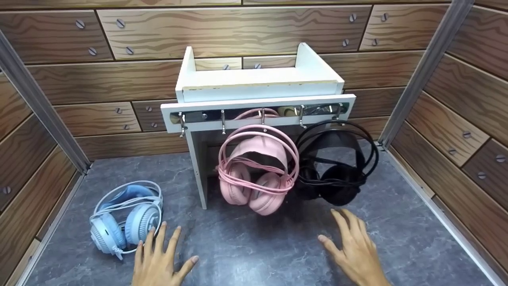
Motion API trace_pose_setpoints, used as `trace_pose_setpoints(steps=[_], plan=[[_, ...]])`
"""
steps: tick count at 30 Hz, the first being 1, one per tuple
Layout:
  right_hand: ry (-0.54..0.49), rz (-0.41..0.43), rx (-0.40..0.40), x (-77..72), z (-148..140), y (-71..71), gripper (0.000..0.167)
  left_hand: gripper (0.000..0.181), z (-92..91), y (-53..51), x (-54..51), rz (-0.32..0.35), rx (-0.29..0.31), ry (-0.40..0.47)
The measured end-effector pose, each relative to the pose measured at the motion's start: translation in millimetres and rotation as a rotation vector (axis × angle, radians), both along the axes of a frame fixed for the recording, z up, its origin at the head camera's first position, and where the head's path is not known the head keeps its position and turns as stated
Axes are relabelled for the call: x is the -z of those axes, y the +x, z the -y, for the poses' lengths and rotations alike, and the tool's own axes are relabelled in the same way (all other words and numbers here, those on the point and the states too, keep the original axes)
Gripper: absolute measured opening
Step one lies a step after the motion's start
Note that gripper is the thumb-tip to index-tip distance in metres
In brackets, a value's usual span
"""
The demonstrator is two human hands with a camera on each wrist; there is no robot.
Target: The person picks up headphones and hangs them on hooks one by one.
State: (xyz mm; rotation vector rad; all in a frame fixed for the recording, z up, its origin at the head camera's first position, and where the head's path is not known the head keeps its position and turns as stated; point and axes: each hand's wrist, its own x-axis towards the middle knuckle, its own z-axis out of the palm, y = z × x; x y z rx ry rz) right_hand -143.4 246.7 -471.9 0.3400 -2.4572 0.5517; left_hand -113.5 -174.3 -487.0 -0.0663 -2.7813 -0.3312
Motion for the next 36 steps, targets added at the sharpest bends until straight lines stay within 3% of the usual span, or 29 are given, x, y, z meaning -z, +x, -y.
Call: trace_pose_setpoints(steps=[5, 14, 19, 36], plan=[[-0.032, 0.012, 0.007, -0.5, 4.9, 1.1, 0.063, 0.069, 4.9, -1.4, -7.8, 0.003, -0.003, -0.024], [-0.127, -0.119, -0.043, -2.2, 15.2, -0.7, 0.049, 0.044, 13.3, -3.7, -13.4, -0.234, 0.002, 0.007], [-0.169, -0.155, -0.071, -3.2, 18.8, -1.7, 0.046, 0.037, 17.0, -5.4, -12.2, -0.313, 0.007, 0.054], [-0.289, -0.137, -0.2, 1.9, 39.0, -6.4, 0.044, 0.035, 31.7, -10.3, -6.6, -0.285, -0.056, 0.101]])
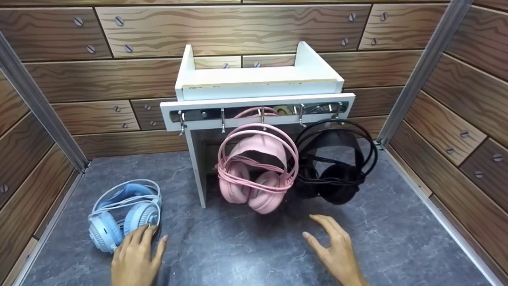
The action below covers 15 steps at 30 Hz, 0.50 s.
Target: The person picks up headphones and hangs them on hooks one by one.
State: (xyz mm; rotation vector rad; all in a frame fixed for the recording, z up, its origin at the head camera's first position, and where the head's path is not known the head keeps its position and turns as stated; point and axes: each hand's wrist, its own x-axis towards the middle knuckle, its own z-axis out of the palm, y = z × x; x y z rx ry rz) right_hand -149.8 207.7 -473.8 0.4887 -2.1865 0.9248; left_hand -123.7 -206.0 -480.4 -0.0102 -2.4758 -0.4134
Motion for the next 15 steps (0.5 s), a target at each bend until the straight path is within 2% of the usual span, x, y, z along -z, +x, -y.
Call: trace_pose_setpoints(steps=[8, 15], plan=[[-0.028, 0.009, -0.042, -1.0, 6.0, -2.4, 0.041, 0.034, 3.4, -1.0, 1.5, -0.081, 0.01, 0.019], [-0.02, -0.017, -0.077, 0.8, 12.2, -8.0, 0.04, 0.031, 6.6, -5.4, 6.4, -0.106, 0.008, 0.051]])
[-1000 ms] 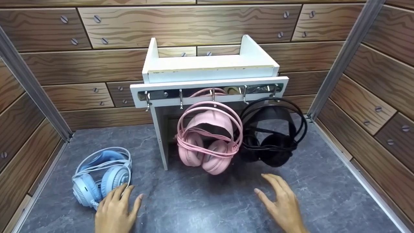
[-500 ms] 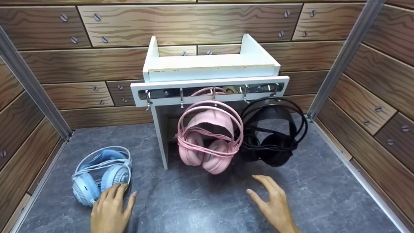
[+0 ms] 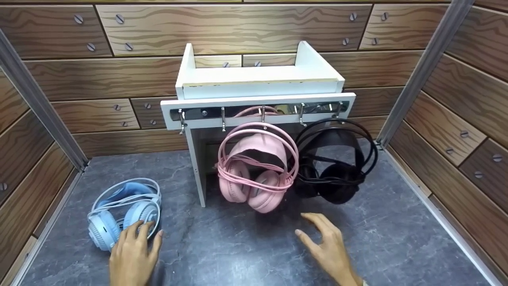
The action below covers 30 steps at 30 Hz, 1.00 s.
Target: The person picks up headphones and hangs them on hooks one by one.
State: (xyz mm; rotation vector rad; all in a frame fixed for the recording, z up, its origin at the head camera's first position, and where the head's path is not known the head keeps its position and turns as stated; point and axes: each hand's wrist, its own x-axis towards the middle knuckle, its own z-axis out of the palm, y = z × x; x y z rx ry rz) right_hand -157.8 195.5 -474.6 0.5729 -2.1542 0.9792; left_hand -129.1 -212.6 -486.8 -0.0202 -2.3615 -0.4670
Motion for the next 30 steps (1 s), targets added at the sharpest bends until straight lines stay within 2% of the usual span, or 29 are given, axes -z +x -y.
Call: trace_pose_setpoints(steps=[5, 13, 17, 24, 30], plan=[[-0.014, 0.016, -0.004, 2.7, 4.5, -1.8, 0.038, 0.031, 4.3, -2.9, 3.4, -0.002, -0.012, 0.002], [-0.027, 0.053, -0.006, 5.7, 10.4, -3.3, 0.036, 0.033, 7.5, -5.3, 0.4, 0.087, -0.044, 0.039], [-0.032, 0.057, -0.009, 8.1, 14.1, -2.1, 0.036, 0.034, 9.1, -5.6, 2.3, 0.114, -0.069, 0.058], [-0.047, 0.094, -0.015, 10.3, 19.0, 0.5, 0.035, 0.032, 11.4, -5.6, 7.2, 0.088, -0.08, 0.072], [-0.057, 0.118, -0.022, 10.6, 21.7, 1.8, 0.035, 0.031, 13.7, -7.4, 6.4, 0.105, -0.105, 0.114]])
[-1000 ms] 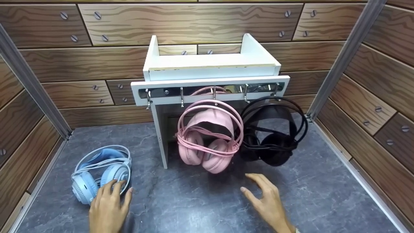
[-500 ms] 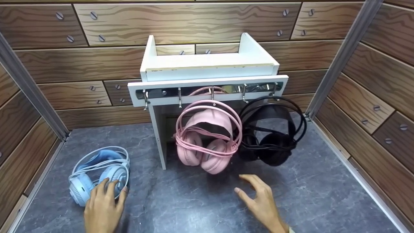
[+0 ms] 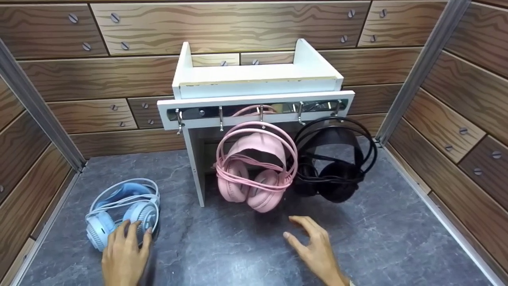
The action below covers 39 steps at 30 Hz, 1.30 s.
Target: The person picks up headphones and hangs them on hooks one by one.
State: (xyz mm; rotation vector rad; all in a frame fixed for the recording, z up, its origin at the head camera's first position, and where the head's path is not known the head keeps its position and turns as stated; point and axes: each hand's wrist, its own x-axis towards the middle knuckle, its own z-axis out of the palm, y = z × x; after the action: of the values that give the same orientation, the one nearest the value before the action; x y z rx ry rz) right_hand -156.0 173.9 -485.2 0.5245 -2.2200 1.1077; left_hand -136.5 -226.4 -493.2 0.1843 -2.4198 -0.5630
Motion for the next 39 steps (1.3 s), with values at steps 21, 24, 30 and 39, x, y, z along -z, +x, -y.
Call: trace_pose_setpoints(steps=[21, 24, 30, 39], plan=[[0.03, -0.026, -0.033, -0.2, 7.4, -2.3, 0.032, 0.038, 12.9, -2.5, 8.8, -0.034, -0.036, -0.001], [0.022, -0.026, -0.033, -0.9, 8.8, -3.4, 0.031, 0.039, 15.7, -3.6, 7.5, -0.027, -0.036, 0.006], [0.025, -0.022, -0.04, -1.7, 10.9, -3.6, 0.031, 0.042, 19.8, -4.7, 5.4, -0.019, -0.05, 0.012], [0.005, -0.037, -0.023, -2.3, 10.9, -1.0, 0.031, 0.044, 23.9, -7.4, 7.7, -0.071, -0.043, 0.006]])
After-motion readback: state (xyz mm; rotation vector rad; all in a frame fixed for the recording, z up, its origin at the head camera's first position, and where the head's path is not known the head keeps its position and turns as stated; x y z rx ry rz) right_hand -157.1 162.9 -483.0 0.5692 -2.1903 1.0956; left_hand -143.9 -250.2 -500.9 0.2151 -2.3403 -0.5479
